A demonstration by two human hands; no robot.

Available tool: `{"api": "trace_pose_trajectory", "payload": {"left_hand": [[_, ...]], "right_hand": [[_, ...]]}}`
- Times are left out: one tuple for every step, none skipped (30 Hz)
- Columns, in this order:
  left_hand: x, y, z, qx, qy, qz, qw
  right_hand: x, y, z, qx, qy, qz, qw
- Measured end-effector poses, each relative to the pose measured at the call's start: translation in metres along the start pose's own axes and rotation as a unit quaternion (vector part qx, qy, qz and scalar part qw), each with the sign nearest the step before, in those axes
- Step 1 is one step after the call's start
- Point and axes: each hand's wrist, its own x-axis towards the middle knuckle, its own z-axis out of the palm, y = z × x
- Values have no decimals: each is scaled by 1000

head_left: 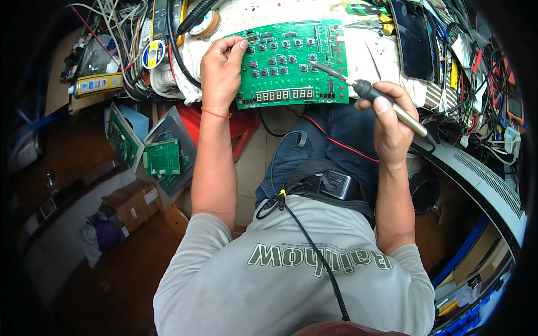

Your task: The person tests a green circuit board with a multimeter, then uses tweezers to remove a small component and a soldering iron to rework solder joints on the board.

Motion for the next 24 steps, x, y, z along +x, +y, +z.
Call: {"api": "trace_pose_trajectory", "payload": {"left_hand": [[0, -1, 0, 6, -1, -4, 1000], [1, -1, 0, 11, -2, -4, 1000], [0, -1, 0, 3, -3, -5, 1000], [0, 0, 0, -14, -4, -10, 1000], [0, 2, 0, -30, -5, -17, 999], [-1, 4, -1, -45, -5, -28, 999], [-2, 7, 0, -73, -3, -33, 997], [-4, 9, 0, -101, 1, -44, 994], [-6, 12, 1, -135, 2, -49, 990], [-8, 15, 1, -144, 3, -59, 988], [-9, 17, 0, -160, 1, -66, 985], [-10, 19, 0, -178, 0, -74, 981], [-12, 20, 1, -182, 1, -76, 980], [-14, 21, 1, -190, 3, -81, 978], [-15, 22, 1, -203, 0, -80, 976], [-16, 22, 1, -199, 1, -85, 976], [-17, 22, 0, -201, -3, -84, 976], [-18, 22, -1, -204, -6, -92, 975], [-19, 22, 0, -205, -6, -84, 975], [-19, 22, 0, -207, -5, -86, 975], [-20, 21, 0, -209, -3, -97, 973], [-21, 21, 1, -210, 1, -88, 974], [-22, 21, 3, -211, 7, -89, 973], [-23, 21, 3, -213, 13, -90, 973]], "right_hand": [[5, 1, 4, -8, -5, -2, 1000], [9, 2, 8, -17, -8, -3, 1000], [13, 2, 12, -21, -10, 7, 1000], [17, 3, 16, -30, -17, 13, 999], [21, 4, 20, -40, -21, 17, 999], [25, 5, 24, -49, -24, 21, 998], [28, 6, 28, -48, -28, 19, 998], [29, 7, 33, -48, -31, 22, 998], [30, 8, 37, -47, -31, 27, 998], [30, 9, 41, -46, -30, 32, 998], [30, 11, 46, -43, -30, 30, 998], [31, 14, 50, -49, -29, 26, 998], [31, 17, 54, -49, -28, 19, 998], [31, 19, 57, -47, -27, 11, 998], [30, 21, 60, -47, -28, 20, 998], [30, 24, 62, -56, -25, 14, 998], [30, 27, 65, -65, -22, 9, 998], [30, 30, 67, -74, -19, 3, 997], [28, 32, 69, -63, -19, 11, 998], [27, 33, 69, -70, -24, 6, 997], [26, 34, 70, -79, -26, 4, 996], [25, 35, 70, -89, -29, 1, 996], [24, 36, 70, -81, -31, 7, 996], [24, 37, 71, -86, -31, -3, 996]]}}
